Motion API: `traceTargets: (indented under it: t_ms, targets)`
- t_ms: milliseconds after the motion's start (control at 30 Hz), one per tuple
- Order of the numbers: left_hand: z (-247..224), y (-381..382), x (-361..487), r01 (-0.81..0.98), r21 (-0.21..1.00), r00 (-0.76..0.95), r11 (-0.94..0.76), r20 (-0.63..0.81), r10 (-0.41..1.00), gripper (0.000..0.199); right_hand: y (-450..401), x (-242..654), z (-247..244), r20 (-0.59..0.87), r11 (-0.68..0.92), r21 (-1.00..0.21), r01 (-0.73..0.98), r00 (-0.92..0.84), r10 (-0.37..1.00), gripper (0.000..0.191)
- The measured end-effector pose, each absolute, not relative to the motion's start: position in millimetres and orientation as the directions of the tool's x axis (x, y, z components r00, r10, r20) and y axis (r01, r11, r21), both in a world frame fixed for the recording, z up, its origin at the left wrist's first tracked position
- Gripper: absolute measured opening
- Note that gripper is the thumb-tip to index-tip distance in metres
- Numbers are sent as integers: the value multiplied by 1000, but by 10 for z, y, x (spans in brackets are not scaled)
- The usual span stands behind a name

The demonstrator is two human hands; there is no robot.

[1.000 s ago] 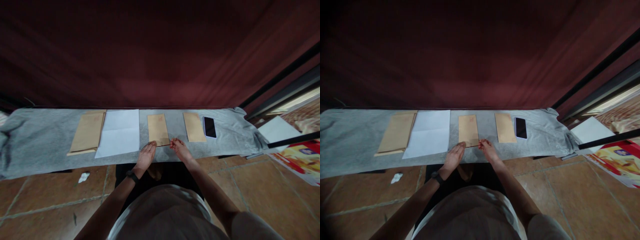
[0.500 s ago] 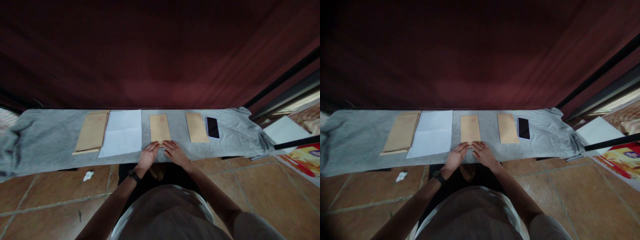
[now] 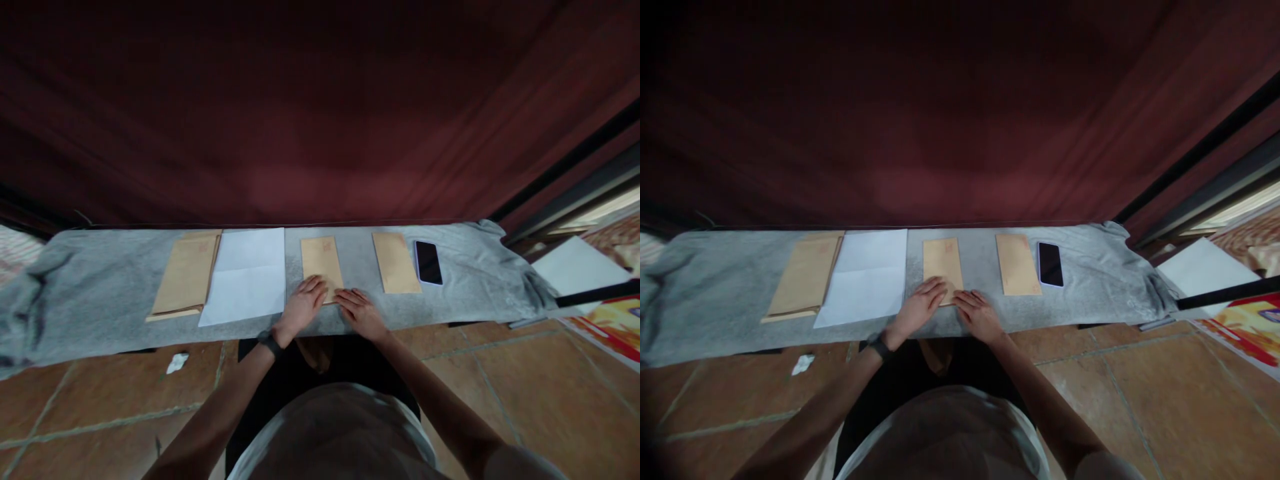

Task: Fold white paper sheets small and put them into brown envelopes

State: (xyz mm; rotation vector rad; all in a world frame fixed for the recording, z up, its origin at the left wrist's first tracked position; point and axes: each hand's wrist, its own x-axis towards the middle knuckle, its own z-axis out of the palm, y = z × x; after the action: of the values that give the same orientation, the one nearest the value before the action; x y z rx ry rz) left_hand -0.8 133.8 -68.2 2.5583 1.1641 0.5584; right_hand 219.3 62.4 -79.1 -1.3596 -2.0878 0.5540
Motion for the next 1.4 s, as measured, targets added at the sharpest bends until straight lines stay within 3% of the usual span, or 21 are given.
traceTargets:
  t_ms: [200, 533, 1033, 1400]
  targets:
    - [-767, 1989, 326, 680, 276, 675, -680, 128, 727, 47, 625, 2163, -804, 274, 417, -569, 709, -314, 909, 41]
    - [-842, 2444, 652, 736, 283, 602, -615, 144, 786, 52, 620, 2179, -802, 271, 415, -562, 716, -314, 910, 46]
    - [-824, 1241, -220, 621, 362, 700, -696, 145, 700, 50, 639, 2154, -829, 282, 400, -575, 714, -286, 916, 39]
    - [-790, 996, -123, 718, 388, 503, -578, 285, 816, 33, 695, 2061, -860, 293, 299, -574, 762, -149, 944, 27]
